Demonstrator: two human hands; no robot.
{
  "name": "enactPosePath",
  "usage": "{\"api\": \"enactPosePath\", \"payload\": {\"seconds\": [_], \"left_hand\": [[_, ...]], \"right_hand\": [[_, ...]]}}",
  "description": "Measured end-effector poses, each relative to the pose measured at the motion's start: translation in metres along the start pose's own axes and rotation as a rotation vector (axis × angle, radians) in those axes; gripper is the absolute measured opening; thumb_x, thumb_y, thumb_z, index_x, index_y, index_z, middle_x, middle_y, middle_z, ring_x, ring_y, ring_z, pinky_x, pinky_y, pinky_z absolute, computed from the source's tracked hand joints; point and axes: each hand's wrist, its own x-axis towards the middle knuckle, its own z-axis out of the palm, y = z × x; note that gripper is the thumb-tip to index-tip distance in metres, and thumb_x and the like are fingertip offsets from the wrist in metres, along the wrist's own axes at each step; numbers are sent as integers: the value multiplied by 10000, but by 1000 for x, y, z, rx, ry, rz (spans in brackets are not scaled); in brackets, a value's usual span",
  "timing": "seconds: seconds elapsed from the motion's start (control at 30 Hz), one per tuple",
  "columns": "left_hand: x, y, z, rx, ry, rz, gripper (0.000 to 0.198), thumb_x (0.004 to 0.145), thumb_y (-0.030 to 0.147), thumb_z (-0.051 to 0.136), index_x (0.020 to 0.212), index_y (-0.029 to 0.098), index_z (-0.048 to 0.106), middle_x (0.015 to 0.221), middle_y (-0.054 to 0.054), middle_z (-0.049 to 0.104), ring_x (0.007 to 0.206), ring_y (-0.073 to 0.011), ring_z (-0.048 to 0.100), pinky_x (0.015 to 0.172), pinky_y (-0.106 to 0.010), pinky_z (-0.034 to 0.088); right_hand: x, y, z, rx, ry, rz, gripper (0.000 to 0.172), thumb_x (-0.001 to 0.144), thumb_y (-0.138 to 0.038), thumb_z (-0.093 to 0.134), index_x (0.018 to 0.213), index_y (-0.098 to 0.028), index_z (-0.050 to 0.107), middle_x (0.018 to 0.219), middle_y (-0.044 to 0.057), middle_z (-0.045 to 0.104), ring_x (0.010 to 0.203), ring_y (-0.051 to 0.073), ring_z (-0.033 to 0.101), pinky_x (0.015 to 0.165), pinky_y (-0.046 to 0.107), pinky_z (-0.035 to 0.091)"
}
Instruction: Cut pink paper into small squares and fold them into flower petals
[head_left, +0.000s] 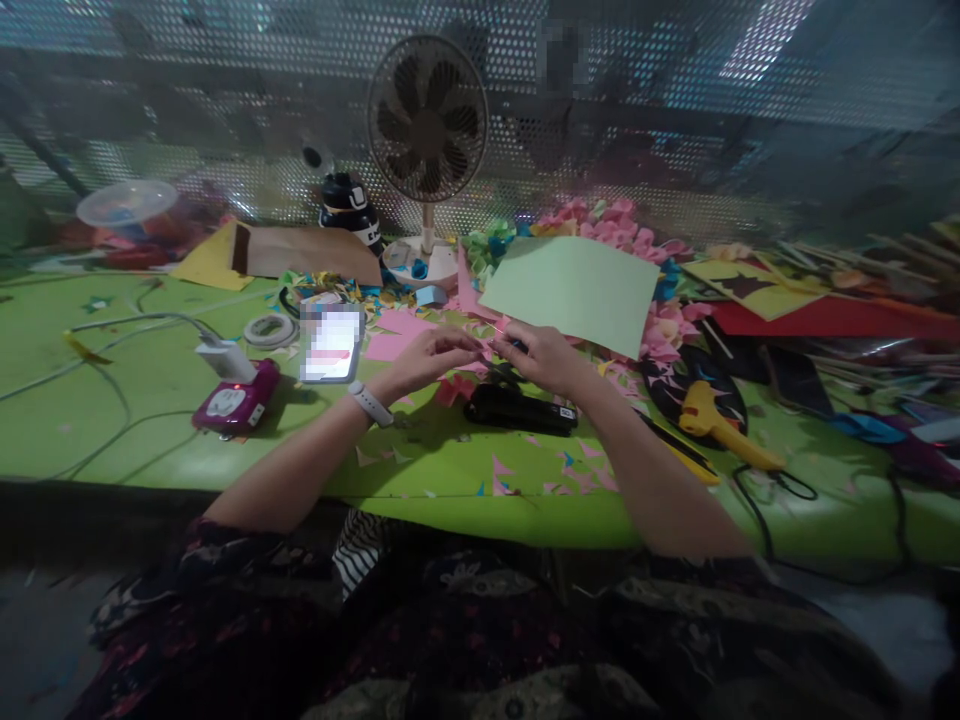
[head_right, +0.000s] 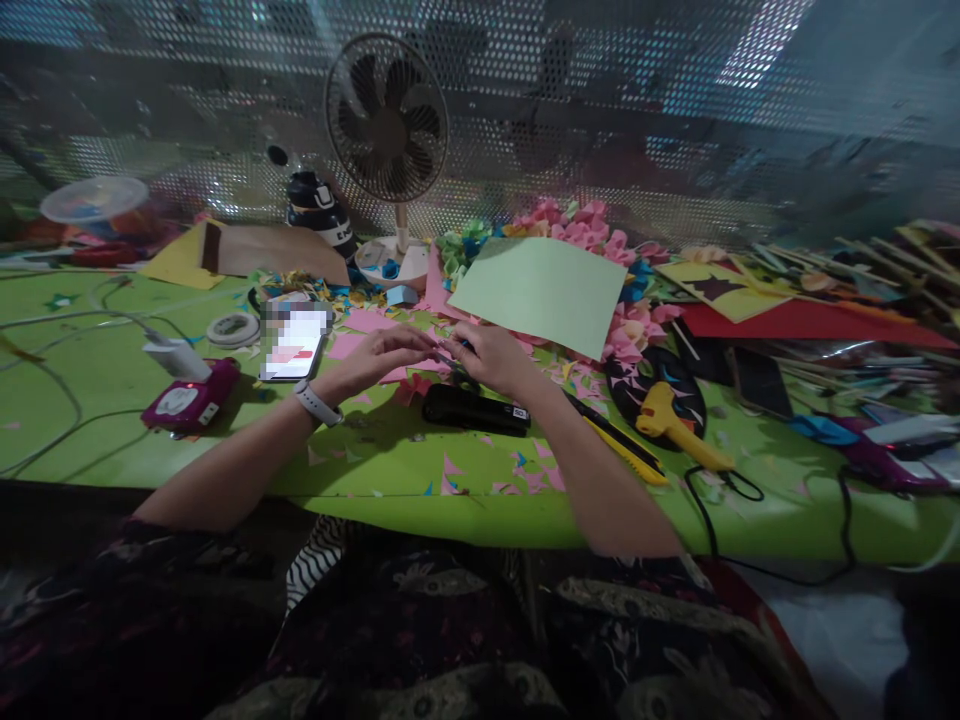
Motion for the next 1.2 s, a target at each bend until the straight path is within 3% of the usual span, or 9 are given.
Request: {"api": "enactPosePath", "payload": {"seconds": [0.17, 0.33, 0.63, 0.83, 0.97, 1.2], "left_hand": [[3, -10, 0, 41, 12, -3, 195, 812, 348, 724, 886, 177, 782, 921, -95, 732, 849, -200, 683, 799, -349, 547], [4, -11, -1, 77, 11, 1, 175, 799, 348, 755, 838, 181, 788, 1010, -116, 729, 877, -203, 678, 780, -340, 551], [4, -9, 1, 48, 30, 4, 113, 831, 273, 728, 868, 173, 764, 1044, -118, 719, 929, -198, 677, 864, -374, 550], [6, -8, 3, -98, 162, -33, 110, 827, 272, 748, 870, 173, 768, 1044, -104, 742, 971, -197, 683, 937, -387, 526], [5, -4, 5, -185, 266, 12, 150, 820, 312, 761, 840, 164, 775, 1148, -108, 733, 1134, -226, 646, 1047, -402, 464], [2, -3, 13, -295, 306, 76, 216, 806, 383, 790, 911, 194, 794, 1180, -94, 725, 1187, -240, 624, 1081, -417, 447]], "right_hand": [[-1, 3, 0, -116, -9, 9, 287, 993, -406, 466, 850, -200, 607, 761, 79, 653, 688, 211, 548, 631, 313, 309], [-1, 5, 1, -158, 5, 16, 268, 999, -397, 482, 932, -197, 647, 855, 99, 700, 756, 229, 589, 656, 322, 335], [-1, 2, 2, -194, 89, 53, 315, 1016, -426, 447, 868, -202, 611, 814, 90, 684, 730, 221, 580, 646, 328, 330], [-5, -12, -5, -107, 246, 166, 396, 963, -589, 500, 910, -205, 582, 755, 60, 662, 672, 206, 573, 642, 313, 358], [-7, -22, 0, -77, 184, 133, 487, 1046, -560, 272, 898, -210, 577, 776, 78, 661, 693, 217, 586, 633, 320, 350], [-6, -15, 23, -215, 179, 35, 489, 1066, -523, 238, 921, -212, 586, 807, 76, 684, 726, 225, 622, 616, 312, 336]]}}
